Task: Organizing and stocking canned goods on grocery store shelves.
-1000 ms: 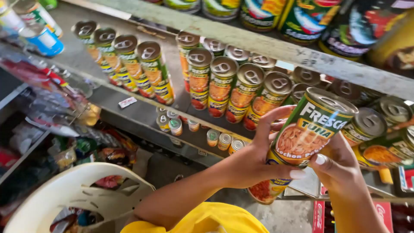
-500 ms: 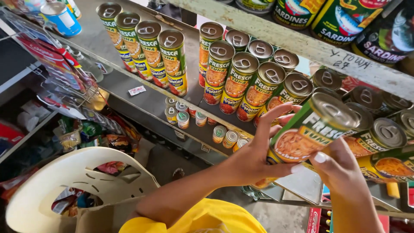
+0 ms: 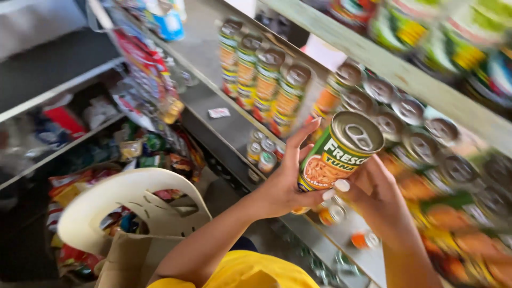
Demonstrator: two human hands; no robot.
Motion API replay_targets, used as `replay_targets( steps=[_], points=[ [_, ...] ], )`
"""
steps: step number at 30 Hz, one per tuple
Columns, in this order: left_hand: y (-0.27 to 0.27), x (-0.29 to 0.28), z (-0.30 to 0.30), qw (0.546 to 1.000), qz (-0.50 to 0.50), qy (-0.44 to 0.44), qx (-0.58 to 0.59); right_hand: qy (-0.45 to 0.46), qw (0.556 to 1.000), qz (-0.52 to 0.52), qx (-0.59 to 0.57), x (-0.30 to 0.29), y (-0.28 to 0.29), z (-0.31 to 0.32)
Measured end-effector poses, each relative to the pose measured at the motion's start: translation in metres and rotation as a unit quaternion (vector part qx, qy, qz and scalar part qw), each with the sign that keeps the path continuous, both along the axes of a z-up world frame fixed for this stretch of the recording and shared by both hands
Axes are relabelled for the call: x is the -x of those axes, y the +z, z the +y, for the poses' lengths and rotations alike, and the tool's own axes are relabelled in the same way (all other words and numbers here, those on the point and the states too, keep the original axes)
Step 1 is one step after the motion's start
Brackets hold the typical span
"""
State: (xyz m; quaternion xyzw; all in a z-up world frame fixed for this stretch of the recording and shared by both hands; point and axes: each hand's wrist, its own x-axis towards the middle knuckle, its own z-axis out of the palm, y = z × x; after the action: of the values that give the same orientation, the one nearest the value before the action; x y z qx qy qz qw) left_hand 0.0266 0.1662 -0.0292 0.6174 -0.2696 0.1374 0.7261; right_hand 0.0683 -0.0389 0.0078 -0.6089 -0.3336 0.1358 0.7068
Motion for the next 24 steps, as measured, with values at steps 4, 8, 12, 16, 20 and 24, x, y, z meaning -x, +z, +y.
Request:
replay_targets(
  steps=[4,8,12,16,20,24],
  points=[
    [-0.001,-0.012,0.058,0.995,-0.027,0.084,-0.054,0.021,0.999,0.019,0.025,-0.025,-0.006,0.060],
    [0.003,-0.031,0.114,0.998,0.026,0.060,-0.004,0.017,0.998,0.038,0.044,-0.050,-0.016,0.113],
    [-0.010,-0.054,0.169,0.993,-0.007,0.118,-0.004,0.041,0.996,0.027,0.078,-0.056,0.001,0.174],
    [-0.027,-0.088,0.233,0.987,-0.014,0.154,-0.031,0.058,0.991,-0.002,0.120,-0.072,-0.020,0.230],
    [-0.028,-0.122,0.297,0.986,0.062,0.148,-0.048,0.046,0.978,-0.081,0.188,-0.079,-0.027,0.288],
    [-0.018,-0.164,0.345,0.989,0.134,0.051,0.038,0.030,0.968,-0.138,0.209,-0.103,-0.041,0.335]
  ],
)
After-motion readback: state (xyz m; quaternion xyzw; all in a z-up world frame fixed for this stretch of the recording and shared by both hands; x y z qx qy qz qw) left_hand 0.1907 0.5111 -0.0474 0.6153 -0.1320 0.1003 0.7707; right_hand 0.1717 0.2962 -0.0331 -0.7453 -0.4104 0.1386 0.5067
